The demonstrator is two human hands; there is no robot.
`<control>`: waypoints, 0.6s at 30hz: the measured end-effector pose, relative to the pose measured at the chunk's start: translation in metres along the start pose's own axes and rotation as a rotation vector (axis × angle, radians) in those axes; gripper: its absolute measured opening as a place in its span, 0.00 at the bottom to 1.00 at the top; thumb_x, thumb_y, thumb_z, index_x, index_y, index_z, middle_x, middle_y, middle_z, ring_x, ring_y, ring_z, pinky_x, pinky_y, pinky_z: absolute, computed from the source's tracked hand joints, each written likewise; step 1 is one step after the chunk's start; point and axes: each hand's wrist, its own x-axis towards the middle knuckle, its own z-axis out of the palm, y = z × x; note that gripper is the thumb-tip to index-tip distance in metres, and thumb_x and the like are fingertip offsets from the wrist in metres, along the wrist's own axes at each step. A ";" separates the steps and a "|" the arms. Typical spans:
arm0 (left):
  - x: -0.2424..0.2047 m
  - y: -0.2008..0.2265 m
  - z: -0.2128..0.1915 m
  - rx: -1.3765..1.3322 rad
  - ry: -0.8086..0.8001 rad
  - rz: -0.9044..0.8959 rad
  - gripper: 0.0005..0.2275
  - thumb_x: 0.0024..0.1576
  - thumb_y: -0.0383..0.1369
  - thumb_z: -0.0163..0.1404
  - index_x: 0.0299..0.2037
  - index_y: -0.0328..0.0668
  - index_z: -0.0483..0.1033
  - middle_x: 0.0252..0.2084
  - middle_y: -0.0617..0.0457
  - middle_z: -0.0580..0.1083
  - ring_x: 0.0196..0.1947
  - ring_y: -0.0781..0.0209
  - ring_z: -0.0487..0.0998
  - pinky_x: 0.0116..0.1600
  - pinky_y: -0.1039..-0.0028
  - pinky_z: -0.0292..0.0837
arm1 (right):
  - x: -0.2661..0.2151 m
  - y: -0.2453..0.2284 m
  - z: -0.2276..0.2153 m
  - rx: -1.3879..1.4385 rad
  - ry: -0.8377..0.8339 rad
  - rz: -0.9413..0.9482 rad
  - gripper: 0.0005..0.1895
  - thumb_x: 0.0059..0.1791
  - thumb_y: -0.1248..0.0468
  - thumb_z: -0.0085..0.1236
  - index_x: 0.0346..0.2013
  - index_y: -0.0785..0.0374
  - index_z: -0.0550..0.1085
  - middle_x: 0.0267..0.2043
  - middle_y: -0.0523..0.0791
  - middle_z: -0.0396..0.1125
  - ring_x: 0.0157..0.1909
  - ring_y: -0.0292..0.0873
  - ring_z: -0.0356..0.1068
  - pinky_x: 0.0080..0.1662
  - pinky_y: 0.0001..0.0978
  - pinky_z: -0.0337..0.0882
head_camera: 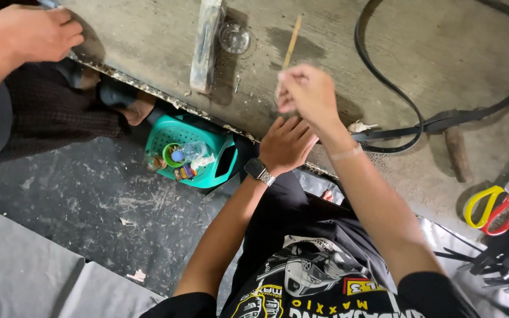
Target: Hammering metal rivets into a black leather strap on a workshop bench to secure components.
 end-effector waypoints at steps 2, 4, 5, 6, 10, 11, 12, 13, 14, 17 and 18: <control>-0.005 -0.002 0.007 -0.034 -0.003 -0.001 0.09 0.63 0.33 0.42 0.29 0.48 0.68 0.28 0.56 0.62 0.28 0.54 0.67 0.31 0.66 0.57 | 0.025 0.005 0.008 0.110 -0.117 0.057 0.24 0.53 0.53 0.60 0.47 0.75 0.75 0.27 0.50 0.75 0.22 0.42 0.78 0.26 0.31 0.82; -0.004 -0.001 0.005 -0.042 -0.003 -0.010 0.09 0.64 0.33 0.42 0.30 0.48 0.68 0.28 0.56 0.62 0.27 0.54 0.66 0.31 0.66 0.56 | 0.012 0.009 -0.002 -0.020 -0.032 -0.081 0.17 0.52 0.58 0.60 0.45 0.72 0.77 0.28 0.51 0.75 0.24 0.45 0.77 0.26 0.35 0.81; -0.003 0.001 0.004 -0.052 -0.003 -0.021 0.09 0.64 0.32 0.41 0.31 0.48 0.69 0.28 0.57 0.61 0.27 0.53 0.65 0.30 0.67 0.55 | 0.005 0.011 -0.008 -0.152 0.055 -0.216 0.11 0.52 0.62 0.60 0.43 0.68 0.80 0.28 0.53 0.74 0.26 0.48 0.77 0.26 0.39 0.79; -0.003 0.000 0.004 -0.052 -0.003 -0.024 0.09 0.64 0.32 0.41 0.31 0.48 0.69 0.28 0.57 0.61 0.27 0.53 0.65 0.30 0.67 0.55 | -0.001 0.028 -0.021 -0.154 0.052 -0.216 0.11 0.52 0.62 0.60 0.43 0.68 0.80 0.28 0.53 0.74 0.26 0.48 0.77 0.26 0.39 0.79; 0.000 0.001 0.001 -0.089 0.008 -0.034 0.11 0.66 0.34 0.39 0.28 0.49 0.65 0.26 0.59 0.59 0.25 0.57 0.63 0.31 0.68 0.56 | -0.030 0.085 -0.087 -0.554 0.208 -0.717 0.05 0.53 0.65 0.65 0.43 0.60 0.82 0.35 0.46 0.73 0.36 0.50 0.75 0.39 0.38 0.75; 0.002 0.001 0.000 -0.086 0.008 -0.037 0.12 0.66 0.34 0.37 0.29 0.49 0.65 0.26 0.60 0.58 0.25 0.58 0.63 0.31 0.68 0.57 | -0.039 0.095 -0.107 -0.710 0.212 -0.860 0.07 0.54 0.60 0.67 0.44 0.58 0.82 0.37 0.43 0.72 0.38 0.47 0.73 0.45 0.36 0.74; 0.001 0.001 0.000 -0.091 0.007 -0.032 0.12 0.66 0.34 0.37 0.29 0.49 0.65 0.26 0.60 0.58 0.25 0.58 0.63 0.31 0.68 0.57 | -0.045 0.105 -0.122 -0.712 0.218 -0.856 0.07 0.54 0.60 0.67 0.44 0.58 0.82 0.37 0.43 0.72 0.38 0.47 0.73 0.45 0.36 0.74; 0.000 0.001 0.001 -0.090 0.003 -0.028 0.12 0.66 0.34 0.37 0.29 0.50 0.65 0.26 0.59 0.59 0.25 0.57 0.64 0.31 0.68 0.57 | -0.053 0.116 -0.136 -0.807 0.214 -0.859 0.09 0.54 0.58 0.66 0.45 0.58 0.82 0.39 0.43 0.72 0.42 0.47 0.74 0.49 0.38 0.73; -0.002 0.001 0.002 -0.089 0.000 -0.024 0.11 0.66 0.34 0.37 0.29 0.50 0.66 0.26 0.59 0.59 0.25 0.56 0.64 0.31 0.67 0.58 | -0.060 0.127 -0.151 -0.903 0.211 -0.861 0.11 0.54 0.56 0.65 0.46 0.58 0.82 0.41 0.44 0.72 0.47 0.48 0.74 0.53 0.39 0.73; -0.005 -0.001 0.006 -0.089 -0.019 -0.014 0.10 0.65 0.35 0.40 0.30 0.51 0.66 0.26 0.59 0.60 0.26 0.56 0.66 0.30 0.66 0.59 | -0.072 0.133 -0.169 -1.000 0.258 -0.838 0.09 0.55 0.57 0.66 0.44 0.58 0.81 0.42 0.44 0.71 0.48 0.48 0.74 0.53 0.38 0.74; -0.004 0.000 0.007 -0.088 -0.015 -0.013 0.10 0.65 0.35 0.40 0.30 0.51 0.66 0.26 0.59 0.60 0.26 0.56 0.66 0.30 0.66 0.59 | -0.073 0.132 -0.167 -1.002 0.260 -0.842 0.09 0.55 0.57 0.66 0.44 0.58 0.81 0.42 0.44 0.71 0.48 0.48 0.74 0.53 0.38 0.74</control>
